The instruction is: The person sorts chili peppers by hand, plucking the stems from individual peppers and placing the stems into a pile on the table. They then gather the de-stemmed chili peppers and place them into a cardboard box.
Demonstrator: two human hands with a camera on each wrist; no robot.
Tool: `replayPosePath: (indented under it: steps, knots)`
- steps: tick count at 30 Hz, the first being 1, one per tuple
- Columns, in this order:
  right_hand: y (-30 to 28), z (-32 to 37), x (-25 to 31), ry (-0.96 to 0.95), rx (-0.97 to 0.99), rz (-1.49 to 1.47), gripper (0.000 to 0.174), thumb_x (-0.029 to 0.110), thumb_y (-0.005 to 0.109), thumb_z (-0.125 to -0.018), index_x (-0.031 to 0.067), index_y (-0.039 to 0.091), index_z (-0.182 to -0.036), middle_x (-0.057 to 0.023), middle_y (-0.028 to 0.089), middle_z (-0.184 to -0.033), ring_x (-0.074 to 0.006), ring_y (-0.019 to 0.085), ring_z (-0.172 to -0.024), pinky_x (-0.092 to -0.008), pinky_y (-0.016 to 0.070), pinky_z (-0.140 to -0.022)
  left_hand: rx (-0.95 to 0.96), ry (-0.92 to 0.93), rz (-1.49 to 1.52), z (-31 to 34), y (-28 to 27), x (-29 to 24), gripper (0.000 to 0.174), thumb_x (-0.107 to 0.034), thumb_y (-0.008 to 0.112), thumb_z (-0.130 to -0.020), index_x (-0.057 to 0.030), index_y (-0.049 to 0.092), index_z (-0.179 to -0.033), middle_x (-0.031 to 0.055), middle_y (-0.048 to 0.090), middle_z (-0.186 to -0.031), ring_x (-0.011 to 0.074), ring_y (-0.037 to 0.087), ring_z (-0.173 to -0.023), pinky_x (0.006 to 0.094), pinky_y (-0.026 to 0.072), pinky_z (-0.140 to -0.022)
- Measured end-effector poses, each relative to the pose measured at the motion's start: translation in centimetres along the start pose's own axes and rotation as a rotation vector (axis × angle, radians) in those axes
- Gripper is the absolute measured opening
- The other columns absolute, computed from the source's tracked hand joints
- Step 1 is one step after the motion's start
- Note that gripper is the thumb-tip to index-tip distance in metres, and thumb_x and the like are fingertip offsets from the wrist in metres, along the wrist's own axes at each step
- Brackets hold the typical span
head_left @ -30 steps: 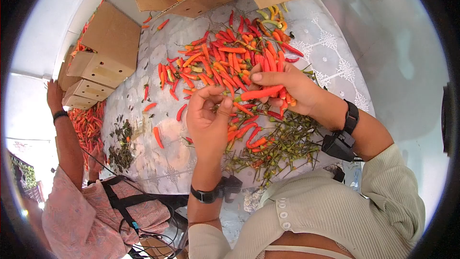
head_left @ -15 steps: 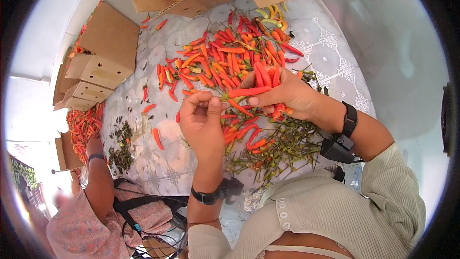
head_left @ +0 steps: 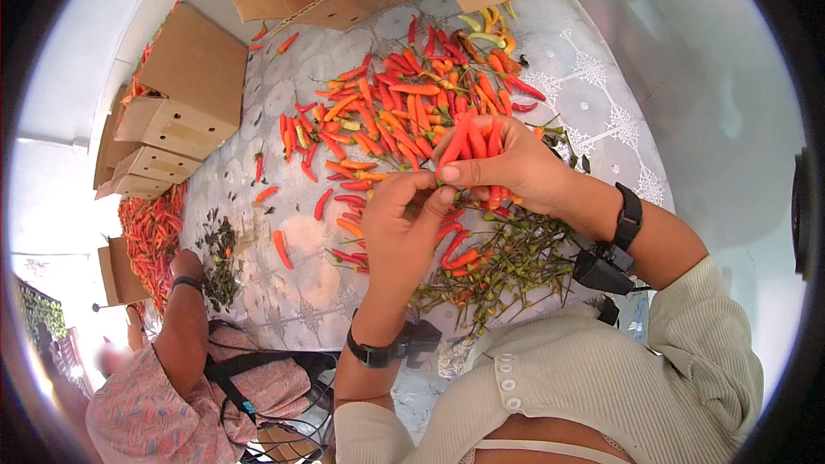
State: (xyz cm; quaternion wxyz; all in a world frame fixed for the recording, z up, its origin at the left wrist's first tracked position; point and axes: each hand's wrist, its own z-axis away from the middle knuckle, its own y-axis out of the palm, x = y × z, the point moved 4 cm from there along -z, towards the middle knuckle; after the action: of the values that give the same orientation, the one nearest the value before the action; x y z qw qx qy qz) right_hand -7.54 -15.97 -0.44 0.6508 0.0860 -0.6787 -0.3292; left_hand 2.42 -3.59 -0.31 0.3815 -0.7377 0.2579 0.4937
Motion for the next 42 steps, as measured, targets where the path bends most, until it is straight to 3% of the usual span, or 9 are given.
replayPosePath:
  steps: [9,12,24,27,29,32,36,38,42]
  knots:
    - [0.1,-0.1,-0.4,-0.160,0.007,0.276,0.018,0.013,0.078,-0.077,0.0027,0.064,-0.084,-0.0005,0.065,-0.075,-0.0044,0.057,-0.068,-0.0196,0.0461,-0.063,0.005,0.026,-0.047,0.0,-0.1,-1.0,0.018,-0.014,0.072,-0.081,0.0013,0.062,-0.081,0.0050,0.056,-0.068,0.0126,0.054,-0.062,0.0259,0.0439,-0.058]
    - [0.3,-0.1,-0.5,-0.141,-0.007,0.249,0.017,0.012,0.077,-0.077,0.0030,0.064,-0.082,-0.0003,0.064,-0.074,-0.0046,0.057,-0.067,-0.0194,0.0459,-0.063,-0.007,0.066,-0.027,0.0,0.0,-1.3,0.016,-0.012,0.073,-0.079,0.0008,0.062,-0.078,0.0053,0.056,-0.065,0.0133,0.054,-0.059,0.0264,0.0431,-0.055]
    - [0.3,0.1,-0.6,0.099,0.035,0.033,0.018,0.018,0.075,-0.080,0.0056,0.062,-0.084,0.0004,0.059,-0.068,-0.0056,0.051,-0.054,-0.0188,0.0386,-0.048,0.115,0.171,-0.116,-0.2,-0.2,-1.9,0.015,-0.009,0.075,-0.073,-0.0010,0.062,-0.076,0.0058,0.056,-0.065,0.0160,0.051,-0.059,0.0277,0.0401,-0.055]
    - [0.0,0.3,-0.8,0.238,0.073,-0.172,0.017,0.020,0.071,-0.083,0.0055,0.062,-0.082,-0.0016,0.059,-0.067,-0.0059,0.052,-0.051,-0.0183,0.0374,-0.042,0.106,0.146,-0.065,-0.1,-0.1,-2.2,0.016,-0.009,0.075,-0.073,-0.0011,0.062,-0.078,0.0062,0.056,-0.067,0.0169,0.051,-0.060,0.0278,0.0405,-0.056]
    - [-0.4,0.0,-0.4,0.203,-0.024,-0.210,0.016,0.019,0.069,-0.084,0.0053,0.061,-0.080,-0.0029,0.059,-0.066,-0.0064,0.051,-0.049,-0.0182,0.0368,-0.040,0.100,0.128,-0.046,-0.1,-0.2,-2.4,0.017,-0.009,0.075,-0.072,-0.0013,0.063,-0.081,0.0068,0.057,-0.068,0.0175,0.052,-0.060,0.0277,0.0409,-0.057]
    - [-1.7,-0.6,-0.3,0.112,-0.120,-0.204,0.014,0.017,0.067,-0.084,0.0051,0.059,-0.084,-0.0042,0.059,-0.068,-0.0071,0.053,-0.050,-0.0183,0.0377,-0.039,0.065,0.039,-0.098,0.0,-0.2,-2.4,0.023,-0.012,0.076,-0.070,-0.0019,0.063,-0.086,0.0067,0.057,-0.071,0.0208,0.055,-0.070,0.0327,0.0434,-0.066]
    - [-2.0,-0.5,0.3,-0.006,-0.244,-0.103,0.018,0.014,0.065,-0.083,0.0077,0.054,-0.096,-0.0032,0.057,-0.076,-0.0070,0.054,-0.061,-0.0179,0.0358,-0.040,-0.016,0.349,-0.628,-0.4,0.4,-4.4,0.028,-0.018,0.077,-0.067,-0.0038,0.065,-0.088,0.0059,0.058,-0.079,0.0246,0.054,-0.087,0.0402,0.0405,-0.079]
    - [-2.4,-0.6,0.2,-0.017,-0.268,-0.064,0.020,0.014,0.065,-0.083,0.0081,0.052,-0.097,-0.0029,0.057,-0.076,-0.0071,0.054,-0.061,-0.0184,0.0368,-0.041,0.006,0.304,-0.677,-0.1,-0.1,-4.8,0.031,-0.023,0.079,-0.065,-0.0058,0.065,-0.088,0.0055,0.058,-0.084,0.0261,0.052,-0.093,0.0429,0.0373,-0.083]
    - [-2.9,-0.8,-0.3,-0.048,-0.283,-0.057,0.020,0.013,0.066,-0.082,0.0088,0.051,-0.095,-0.0029,0.056,-0.075,-0.0074,0.053,-0.060,-0.0189,0.0369,-0.041,0.386,0.265,-0.746,0.5,-0.9,-4.6,0.035,-0.029,0.079,-0.060,-0.0093,0.066,-0.086,0.0058,0.057,-0.087,0.0268,0.051,-0.089,0.0407,0.0364,-0.078]
